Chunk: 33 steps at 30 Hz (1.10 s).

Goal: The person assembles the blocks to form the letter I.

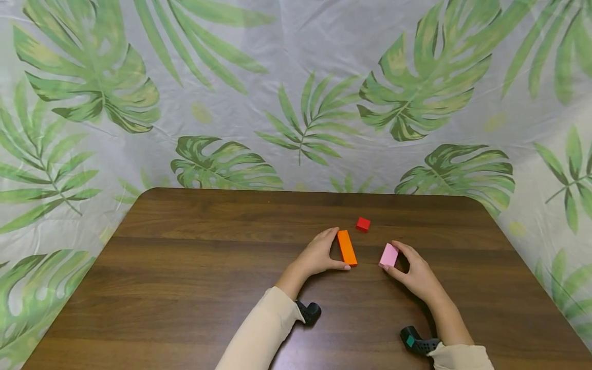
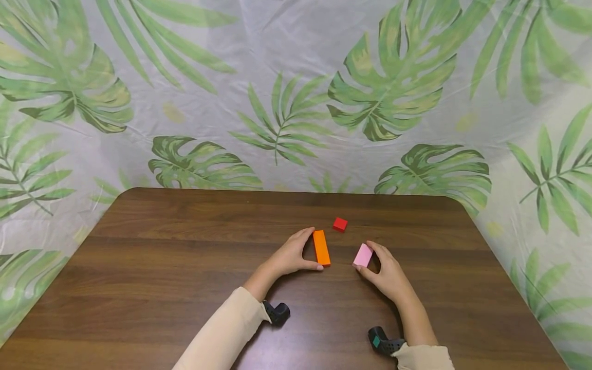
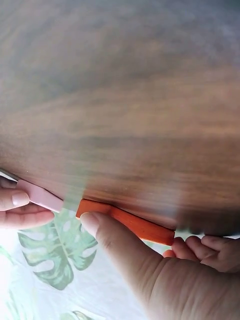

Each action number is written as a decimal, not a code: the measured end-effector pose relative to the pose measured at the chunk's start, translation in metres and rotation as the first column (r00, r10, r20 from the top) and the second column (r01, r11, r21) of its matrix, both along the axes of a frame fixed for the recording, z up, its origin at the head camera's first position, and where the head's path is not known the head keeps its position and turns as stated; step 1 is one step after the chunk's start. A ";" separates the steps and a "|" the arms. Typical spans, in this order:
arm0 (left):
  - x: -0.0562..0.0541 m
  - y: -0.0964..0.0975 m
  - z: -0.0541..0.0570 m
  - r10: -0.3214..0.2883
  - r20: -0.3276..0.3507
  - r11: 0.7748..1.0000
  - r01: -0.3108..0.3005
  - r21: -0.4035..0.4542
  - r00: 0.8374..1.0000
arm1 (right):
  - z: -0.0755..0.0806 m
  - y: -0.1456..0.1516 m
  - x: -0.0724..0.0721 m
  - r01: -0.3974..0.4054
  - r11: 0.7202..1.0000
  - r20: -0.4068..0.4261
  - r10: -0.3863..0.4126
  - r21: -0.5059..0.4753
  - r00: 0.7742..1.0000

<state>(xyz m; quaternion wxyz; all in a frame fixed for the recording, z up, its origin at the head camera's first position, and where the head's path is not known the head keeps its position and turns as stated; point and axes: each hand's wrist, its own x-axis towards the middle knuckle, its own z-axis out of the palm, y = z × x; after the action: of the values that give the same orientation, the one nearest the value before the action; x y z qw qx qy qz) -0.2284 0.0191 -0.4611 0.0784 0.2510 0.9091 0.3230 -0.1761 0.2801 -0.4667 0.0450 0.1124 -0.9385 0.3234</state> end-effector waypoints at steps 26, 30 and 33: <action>0.002 -0.004 -0.001 -0.002 0.017 0.997 0.000 0.078 1.000 | -0.003 0.000 -0.001 -0.009 1.000 -0.007 0.009 -0.009 1.000; 0.003 -0.007 -0.002 -0.006 0.002 0.994 0.005 0.107 1.000 | -0.003 -0.001 -0.001 -0.010 1.000 -0.013 0.009 -0.010 1.000; 0.005 -0.008 -0.002 -0.009 -0.012 0.992 0.010 0.124 1.000 | -0.002 -0.001 0.000 -0.012 1.000 -0.021 0.012 -0.013 1.000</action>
<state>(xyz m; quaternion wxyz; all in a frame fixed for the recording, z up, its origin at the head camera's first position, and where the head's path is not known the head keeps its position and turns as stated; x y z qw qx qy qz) -0.2239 0.0107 -0.4632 0.0589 0.2616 0.8866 0.3769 -0.1766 0.2795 -0.4691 0.0537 0.1213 -0.9351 0.3285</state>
